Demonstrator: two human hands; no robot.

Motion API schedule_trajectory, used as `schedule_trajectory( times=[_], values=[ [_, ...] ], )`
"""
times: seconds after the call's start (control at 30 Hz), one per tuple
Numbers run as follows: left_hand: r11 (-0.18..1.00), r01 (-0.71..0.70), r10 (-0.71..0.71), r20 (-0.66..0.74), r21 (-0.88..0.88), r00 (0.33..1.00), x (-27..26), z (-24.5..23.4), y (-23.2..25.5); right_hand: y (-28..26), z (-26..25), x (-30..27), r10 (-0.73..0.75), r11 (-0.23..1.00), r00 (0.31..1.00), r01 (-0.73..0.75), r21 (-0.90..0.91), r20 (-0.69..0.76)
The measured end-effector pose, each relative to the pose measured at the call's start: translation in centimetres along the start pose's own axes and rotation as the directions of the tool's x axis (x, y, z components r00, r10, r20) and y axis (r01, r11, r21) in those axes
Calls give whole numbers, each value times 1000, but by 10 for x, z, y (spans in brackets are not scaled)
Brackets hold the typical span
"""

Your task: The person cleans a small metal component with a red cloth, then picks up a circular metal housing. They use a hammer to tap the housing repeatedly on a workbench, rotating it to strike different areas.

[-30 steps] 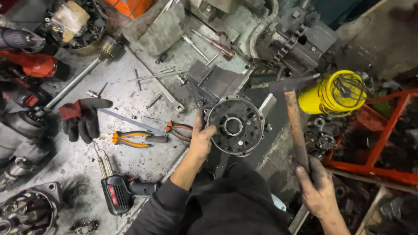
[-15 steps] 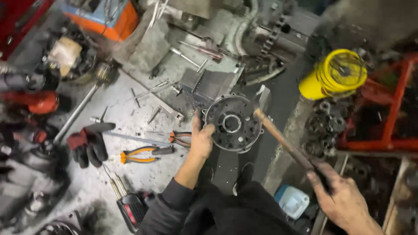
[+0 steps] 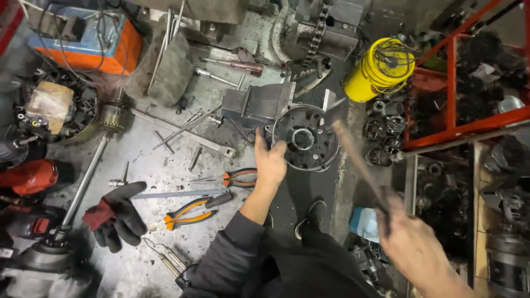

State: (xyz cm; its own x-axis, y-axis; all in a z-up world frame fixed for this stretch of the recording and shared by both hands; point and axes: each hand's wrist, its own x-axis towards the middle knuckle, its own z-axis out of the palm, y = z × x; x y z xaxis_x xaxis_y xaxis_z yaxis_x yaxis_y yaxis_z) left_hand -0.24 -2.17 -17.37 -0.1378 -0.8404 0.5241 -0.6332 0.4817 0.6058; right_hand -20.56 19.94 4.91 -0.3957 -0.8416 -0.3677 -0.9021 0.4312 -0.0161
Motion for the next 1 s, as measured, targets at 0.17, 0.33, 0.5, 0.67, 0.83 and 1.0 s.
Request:
schedule_trajectory(
  times=[0.17,0.33,0.5,0.67,0.83,1.0],
  values=[
    [652,487,-448,222,-581,866,7,-5,15,-51,-80,-9,137,990,974,-141,8,182],
    [342,540,-544,307,-769,781,40,-56,61,-24,-37,-5,238,958,960,-257,129,146],
    [302,492,-519,292,-817,803,35,-45,55,-64,-89,-6,252,967,918,-254,-31,306],
    [417,533,-543,268,-736,795,37,-47,54,-34,-55,-4,115,982,992,-123,145,58],
    [347,550,-549,310,-760,776,36,-46,53,-24,-37,8,-10,999,994,4,54,113],
    [464,503,-517,238,-730,822,34,-43,50,-48,-103,-16,229,964,966,-242,114,117]
  ],
)
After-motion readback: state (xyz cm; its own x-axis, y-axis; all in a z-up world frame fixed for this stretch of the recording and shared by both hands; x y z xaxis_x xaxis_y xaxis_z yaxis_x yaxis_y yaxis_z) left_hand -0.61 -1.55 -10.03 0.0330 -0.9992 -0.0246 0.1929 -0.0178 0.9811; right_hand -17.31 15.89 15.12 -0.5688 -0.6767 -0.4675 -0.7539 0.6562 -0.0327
